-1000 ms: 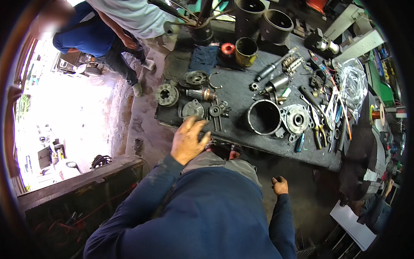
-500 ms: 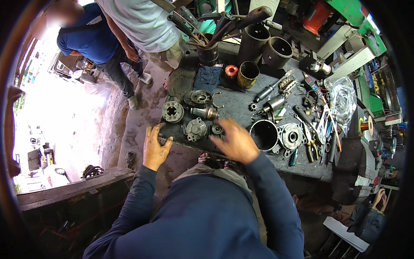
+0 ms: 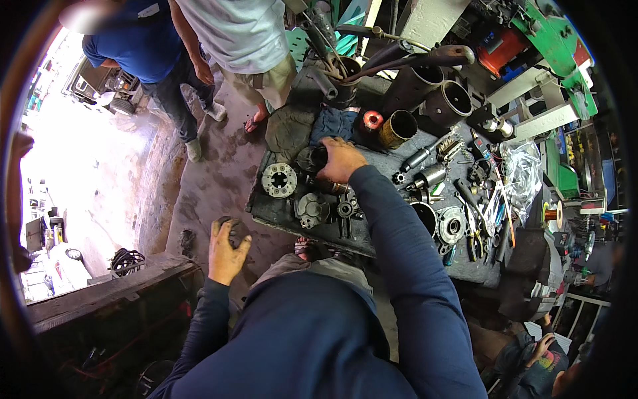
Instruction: The person assembles small mechanical components on a cluttered workbench. They pick up a cylindrical part, insert a smaller piece, and fit it into a larger housing, then handle additional small parts and tools while two bystanders observe.
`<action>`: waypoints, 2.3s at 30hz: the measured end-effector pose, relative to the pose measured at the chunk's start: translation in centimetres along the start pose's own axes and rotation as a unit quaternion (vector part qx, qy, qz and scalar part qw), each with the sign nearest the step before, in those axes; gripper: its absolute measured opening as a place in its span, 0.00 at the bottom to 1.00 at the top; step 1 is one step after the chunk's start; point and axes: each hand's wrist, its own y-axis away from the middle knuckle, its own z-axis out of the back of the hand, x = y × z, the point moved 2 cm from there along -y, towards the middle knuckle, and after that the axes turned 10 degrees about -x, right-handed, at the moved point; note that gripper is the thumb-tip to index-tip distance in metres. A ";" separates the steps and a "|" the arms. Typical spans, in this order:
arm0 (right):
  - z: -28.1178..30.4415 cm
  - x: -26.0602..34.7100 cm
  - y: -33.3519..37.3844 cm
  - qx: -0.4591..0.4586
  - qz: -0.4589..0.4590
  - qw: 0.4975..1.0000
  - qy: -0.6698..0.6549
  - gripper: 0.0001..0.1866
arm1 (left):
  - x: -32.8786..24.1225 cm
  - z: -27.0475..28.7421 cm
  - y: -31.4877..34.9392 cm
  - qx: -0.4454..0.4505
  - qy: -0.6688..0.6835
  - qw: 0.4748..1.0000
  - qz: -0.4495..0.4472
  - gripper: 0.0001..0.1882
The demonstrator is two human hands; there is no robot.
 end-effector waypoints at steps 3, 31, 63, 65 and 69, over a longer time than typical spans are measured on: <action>1.5 -0.6 0.4 -0.028 -0.011 0.999 -0.015 0.50 | 1.8 0.7 -0.8 -0.007 -0.001 0.999 0.042 0.26; -1.1 2.5 19.3 -0.214 -0.006 0.976 0.025 0.21 | -17.7 -16.3 -14.4 0.336 -0.283 0.796 -0.417 0.28; 3.3 -2.5 6.4 -0.284 -0.066 0.955 -0.057 0.23 | -17.9 -6.3 -13.6 0.106 0.411 0.905 -0.013 0.19; 3.0 -2.6 3.1 -0.292 -0.044 0.955 -0.024 0.23 | -16.4 -5.5 -12.7 0.067 0.575 0.805 0.128 0.16; 2.1 -3.4 -1.8 -0.180 -0.088 0.978 0.050 0.31 | -13.2 -3.7 -9.9 0.034 0.656 0.692 0.299 0.13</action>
